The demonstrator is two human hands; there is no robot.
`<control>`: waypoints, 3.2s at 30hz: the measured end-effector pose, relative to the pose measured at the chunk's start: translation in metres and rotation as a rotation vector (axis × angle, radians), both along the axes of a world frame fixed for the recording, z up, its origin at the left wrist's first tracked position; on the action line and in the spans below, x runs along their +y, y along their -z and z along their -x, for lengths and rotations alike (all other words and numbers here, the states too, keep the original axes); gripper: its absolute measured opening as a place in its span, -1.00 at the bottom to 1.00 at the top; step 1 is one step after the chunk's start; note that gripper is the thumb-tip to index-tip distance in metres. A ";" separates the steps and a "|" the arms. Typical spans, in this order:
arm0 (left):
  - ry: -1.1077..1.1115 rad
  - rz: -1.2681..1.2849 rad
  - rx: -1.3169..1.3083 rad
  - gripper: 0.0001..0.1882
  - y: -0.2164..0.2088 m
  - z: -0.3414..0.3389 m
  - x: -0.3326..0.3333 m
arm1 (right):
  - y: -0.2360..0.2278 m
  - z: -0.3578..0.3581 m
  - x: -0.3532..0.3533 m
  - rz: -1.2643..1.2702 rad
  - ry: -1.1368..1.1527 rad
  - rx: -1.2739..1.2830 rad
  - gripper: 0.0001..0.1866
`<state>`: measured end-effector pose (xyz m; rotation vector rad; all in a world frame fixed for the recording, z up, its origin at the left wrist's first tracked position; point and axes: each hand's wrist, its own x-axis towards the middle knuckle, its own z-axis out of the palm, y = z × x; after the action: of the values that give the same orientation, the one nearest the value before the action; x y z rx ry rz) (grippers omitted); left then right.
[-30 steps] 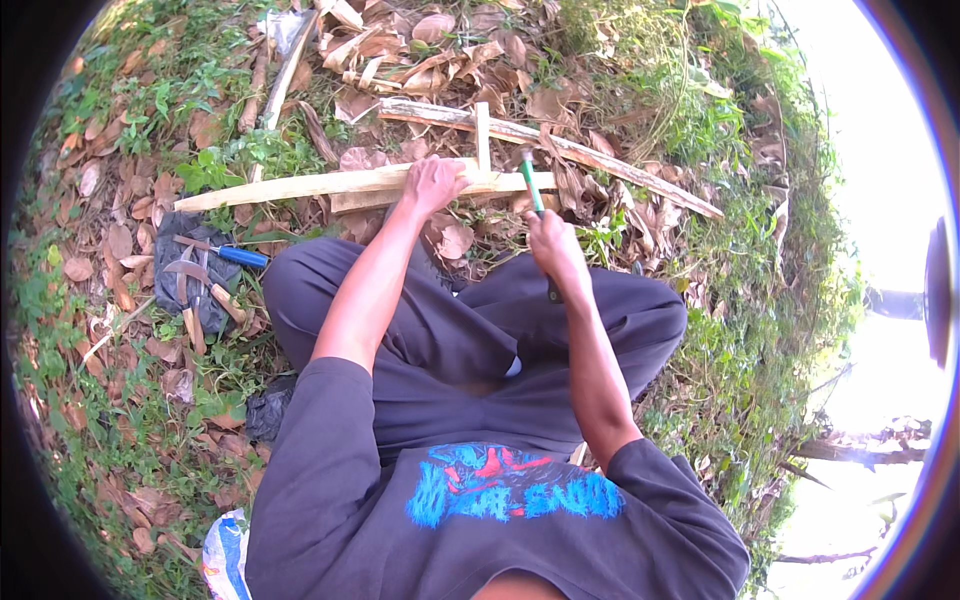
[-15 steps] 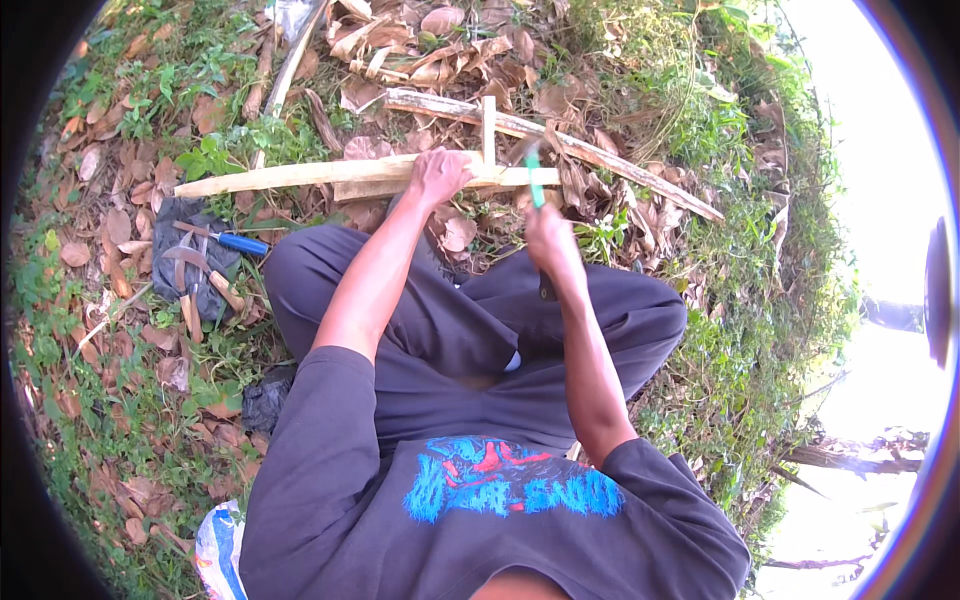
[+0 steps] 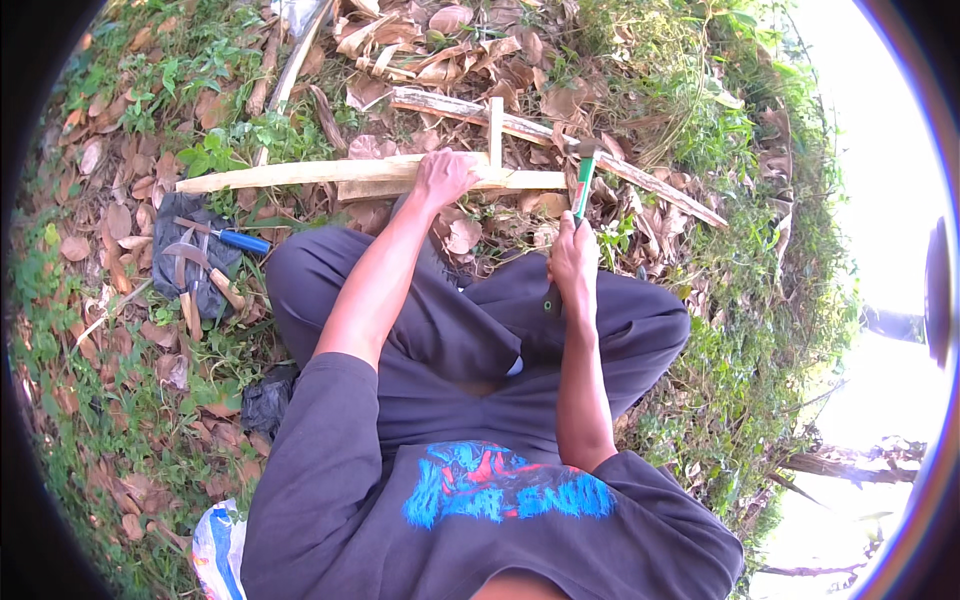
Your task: The person sits on the ground and uses a small axe to split and shape thin wooden sticks. They repeatedly strike the wood to create notches and refine the pieces, occasionally adjusting the wood's position on the ground.
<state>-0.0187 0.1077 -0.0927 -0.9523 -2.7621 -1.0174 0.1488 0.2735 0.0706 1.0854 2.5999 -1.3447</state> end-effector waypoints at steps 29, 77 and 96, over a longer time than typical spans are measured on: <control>-0.020 -0.073 0.027 -0.69 0.004 -0.003 0.003 | 0.037 0.010 0.011 -0.881 -0.910 0.253 -0.67; -0.037 -0.065 0.089 -0.64 0.015 -0.003 -0.001 | -0.011 -0.009 0.012 -0.495 -0.483 0.165 -0.71; -0.026 -0.030 -0.104 -0.66 -0.008 -0.002 0.001 | 0.018 0.011 0.013 -0.271 -0.255 -0.149 -0.58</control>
<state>-0.0172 0.1086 -0.0846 -0.8810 -2.8255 -1.1325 0.1376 0.2860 0.0524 0.8032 2.7457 -0.8471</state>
